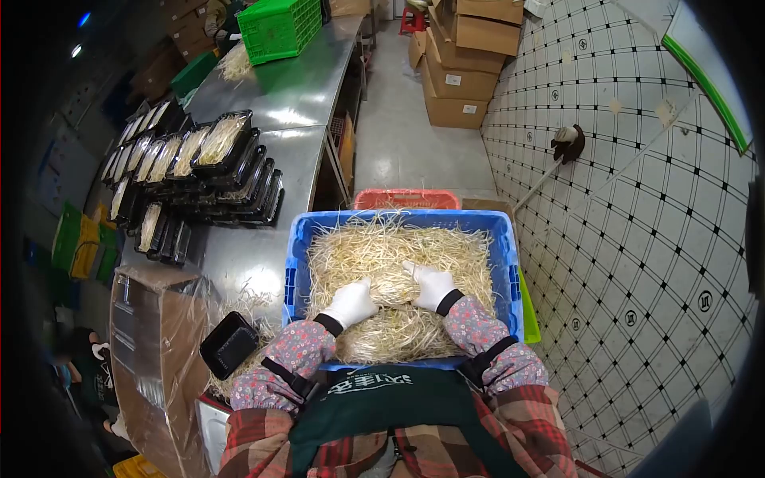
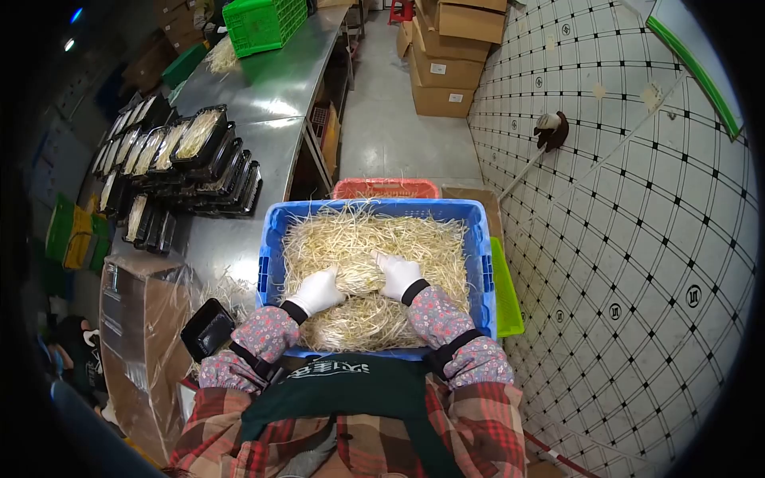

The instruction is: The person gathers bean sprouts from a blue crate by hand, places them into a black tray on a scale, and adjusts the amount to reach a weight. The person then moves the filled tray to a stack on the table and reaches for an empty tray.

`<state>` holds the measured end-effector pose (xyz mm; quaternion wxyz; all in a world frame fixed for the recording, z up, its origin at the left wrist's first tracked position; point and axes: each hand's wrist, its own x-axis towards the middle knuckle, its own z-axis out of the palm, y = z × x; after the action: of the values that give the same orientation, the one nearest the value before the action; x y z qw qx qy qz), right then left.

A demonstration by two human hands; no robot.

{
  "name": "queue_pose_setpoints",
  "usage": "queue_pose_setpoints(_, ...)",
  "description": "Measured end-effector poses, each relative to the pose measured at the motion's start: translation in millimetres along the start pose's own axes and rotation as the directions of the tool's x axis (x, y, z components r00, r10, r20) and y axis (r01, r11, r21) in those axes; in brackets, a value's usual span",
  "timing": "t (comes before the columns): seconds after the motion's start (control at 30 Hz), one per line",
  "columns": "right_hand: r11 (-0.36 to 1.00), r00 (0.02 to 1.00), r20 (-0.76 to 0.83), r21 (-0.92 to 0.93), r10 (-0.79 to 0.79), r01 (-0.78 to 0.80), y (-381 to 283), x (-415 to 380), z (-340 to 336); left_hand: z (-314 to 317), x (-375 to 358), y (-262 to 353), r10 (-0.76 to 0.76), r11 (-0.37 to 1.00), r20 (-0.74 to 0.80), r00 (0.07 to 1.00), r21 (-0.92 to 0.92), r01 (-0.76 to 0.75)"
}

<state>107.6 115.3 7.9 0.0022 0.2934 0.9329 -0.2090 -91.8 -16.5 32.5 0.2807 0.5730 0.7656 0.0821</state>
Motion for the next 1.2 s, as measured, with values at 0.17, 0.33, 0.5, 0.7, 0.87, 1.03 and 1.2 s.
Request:
queue_pose_setpoints(0.17, 0.989, 0.996, -0.011, -0.119, -0.090, 0.088, 2.5, -8.0, -27.5, -13.9, -33.0, 17.0, 0.177, 0.981, -0.048, 0.983, 0.085, -0.173)
queue_pose_setpoints(0.33, 0.996, 0.972, -0.222, -0.025, 0.078, -0.086, 48.3, -16.0, -79.1, -24.8, -73.0, -15.8, 0.375, 0.925, -0.103, 0.921, 0.096, -0.366)
queue_pose_setpoints(0.5, 1.000, 0.997, -0.080, 0.009, 0.007, -0.007, -15.1, 17.8, -94.5, -73.1, -78.1, 20.4, 0.508, 0.799, 0.333, 0.795, 0.163, -0.579)
queue_pose_setpoints(0.7, 0.961, 0.957, 0.291, -0.258, -0.019, 0.098, -49.6, 27.3, -43.1, -79.4, -10.4, 33.1, 0.503, 0.864, -0.068, 0.862, 0.079, -0.498)
queue_pose_setpoints(0.87, 1.000, 0.971, 0.239, 0.007, -0.013, 0.011, -4.8, 12.2, -17.3, -14.8, 26.5, -1.2, 0.305, 0.936, 0.098, 0.947, 0.151, -0.318)
queue_pose_setpoints(1.03, 0.993, 0.979, 0.176, 0.028, 0.107, -0.113, 11.4, 5.2, 4.5, -2.4, 31.9, 3.8, 0.101, 0.994, 0.029, 0.995, 0.030, -0.101)
queue_pose_setpoints(1.2, 0.987, 0.963, 0.220, -0.055, 0.156, -0.148, 10.1, 3.7, -1.2, -12.4, 27.3, 8.2, 0.007, 0.997, 0.109, 0.994, 0.075, -0.015)
